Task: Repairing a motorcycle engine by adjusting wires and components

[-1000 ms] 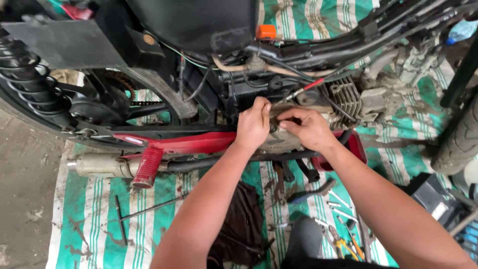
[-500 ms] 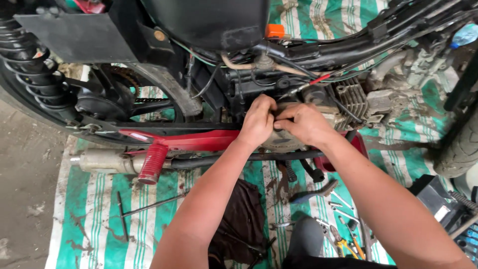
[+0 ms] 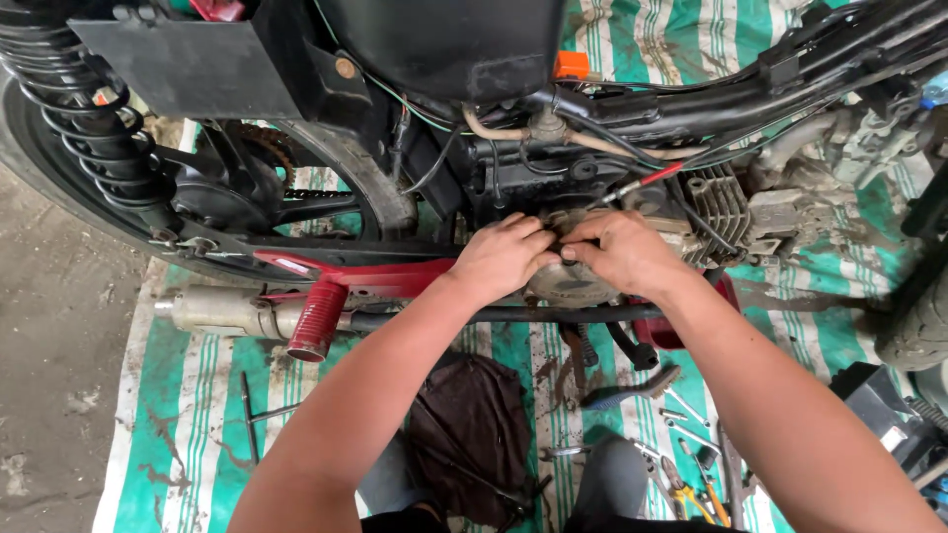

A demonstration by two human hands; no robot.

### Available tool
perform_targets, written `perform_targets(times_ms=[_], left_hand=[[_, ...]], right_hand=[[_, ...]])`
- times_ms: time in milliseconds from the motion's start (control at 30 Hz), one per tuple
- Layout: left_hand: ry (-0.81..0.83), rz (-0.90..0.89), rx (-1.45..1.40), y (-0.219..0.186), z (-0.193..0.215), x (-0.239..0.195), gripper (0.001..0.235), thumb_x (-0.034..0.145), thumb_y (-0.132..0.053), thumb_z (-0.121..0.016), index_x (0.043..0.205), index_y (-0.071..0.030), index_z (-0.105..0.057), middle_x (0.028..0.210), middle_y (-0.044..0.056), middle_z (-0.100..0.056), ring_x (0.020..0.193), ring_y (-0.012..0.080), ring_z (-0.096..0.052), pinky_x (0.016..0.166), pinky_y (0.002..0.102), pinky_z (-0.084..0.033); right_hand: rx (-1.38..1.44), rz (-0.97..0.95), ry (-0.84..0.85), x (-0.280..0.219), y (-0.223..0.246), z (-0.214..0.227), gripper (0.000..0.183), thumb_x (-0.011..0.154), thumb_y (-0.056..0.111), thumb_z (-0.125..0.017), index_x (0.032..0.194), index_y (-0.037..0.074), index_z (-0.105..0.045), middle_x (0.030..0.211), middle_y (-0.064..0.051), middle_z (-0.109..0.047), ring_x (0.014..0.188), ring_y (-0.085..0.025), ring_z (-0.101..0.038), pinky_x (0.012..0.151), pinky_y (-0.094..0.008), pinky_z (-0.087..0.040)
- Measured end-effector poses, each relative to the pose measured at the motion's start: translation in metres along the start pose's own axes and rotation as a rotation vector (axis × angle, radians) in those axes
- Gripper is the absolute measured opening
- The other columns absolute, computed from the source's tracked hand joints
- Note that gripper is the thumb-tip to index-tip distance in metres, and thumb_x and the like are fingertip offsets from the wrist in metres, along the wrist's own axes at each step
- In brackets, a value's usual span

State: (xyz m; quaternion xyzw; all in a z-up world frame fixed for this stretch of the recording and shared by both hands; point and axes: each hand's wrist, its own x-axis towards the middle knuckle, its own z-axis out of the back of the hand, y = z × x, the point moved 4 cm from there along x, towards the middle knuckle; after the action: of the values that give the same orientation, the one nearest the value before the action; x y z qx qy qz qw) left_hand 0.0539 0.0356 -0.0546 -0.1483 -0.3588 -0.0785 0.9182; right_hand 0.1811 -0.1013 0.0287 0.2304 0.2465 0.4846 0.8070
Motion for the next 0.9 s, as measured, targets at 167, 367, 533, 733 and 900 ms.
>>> perform_targets(times_ms=[167, 367, 533, 733, 900], left_hand=[[-0.133, 0.087, 0.128, 0.005, -0.03, -0.018, 0.036, 0.108, -0.052, -0.064, 0.118, -0.019, -0.074, 0.106, 0.004, -0.069, 0.1, 0.0294, -0.074, 0.08, 0.042, -0.064], [-0.126, 0.109, -0.011, -0.011, -0.003, -0.018, 0.036, 0.112, -0.04, -0.066, 0.138, -0.015, -0.072, 0.113, 0.008, -0.072, 0.11, 0.0326, -0.077, 0.087, 0.04, -0.067], [-0.158, 0.186, -0.108, -0.013, 0.011, -0.009, 0.061, 0.102, -0.041, -0.074, 0.155, -0.016, -0.058, 0.131, 0.011, -0.067, 0.121, 0.0358, -0.072, 0.1, 0.046, -0.065], [-0.238, 0.143, -0.101, -0.015, 0.02, -0.008, 0.047, 0.101, -0.04, -0.075, 0.14, -0.016, -0.066, 0.132, 0.009, -0.058, 0.124, 0.0369, -0.064, 0.103, 0.047, -0.061], [-0.311, 0.058, -0.112, -0.022, 0.024, -0.002, 0.037, 0.107, -0.038, -0.071, 0.135, -0.013, -0.072, 0.121, 0.008, -0.065, 0.117, 0.0355, -0.067, 0.099, 0.046, -0.06]], right_hand=[[-0.071, 0.041, -0.06, 0.004, -0.017, -0.006, 0.018, 0.099, 0.032, -0.081, 0.11, 0.021, -0.089, 0.113, -0.003, -0.085, 0.119, -0.034, -0.076, 0.103, -0.054, -0.062], [0.014, 0.12, -0.095, 0.0, -0.018, -0.008, 0.017, 0.1, 0.028, -0.081, 0.11, 0.016, -0.089, 0.108, -0.007, -0.085, 0.116, -0.037, -0.077, 0.1, -0.054, -0.061], [0.077, 0.028, -0.079, -0.005, -0.009, -0.002, 0.018, 0.1, 0.025, -0.081, 0.112, 0.013, -0.089, 0.104, -0.009, -0.085, 0.106, -0.038, -0.08, 0.091, -0.052, -0.063], [0.168, 0.024, -0.081, -0.004, -0.017, -0.005, 0.016, 0.1, 0.023, -0.081, 0.109, 0.012, -0.089, 0.096, -0.009, -0.083, 0.085, -0.027, -0.083, 0.079, -0.044, -0.066], [0.282, 0.031, -0.044, -0.007, -0.027, -0.004, 0.019, 0.102, 0.015, -0.077, 0.114, 0.009, -0.089, 0.096, -0.015, -0.083, 0.085, -0.031, -0.084, 0.073, -0.042, -0.071]])
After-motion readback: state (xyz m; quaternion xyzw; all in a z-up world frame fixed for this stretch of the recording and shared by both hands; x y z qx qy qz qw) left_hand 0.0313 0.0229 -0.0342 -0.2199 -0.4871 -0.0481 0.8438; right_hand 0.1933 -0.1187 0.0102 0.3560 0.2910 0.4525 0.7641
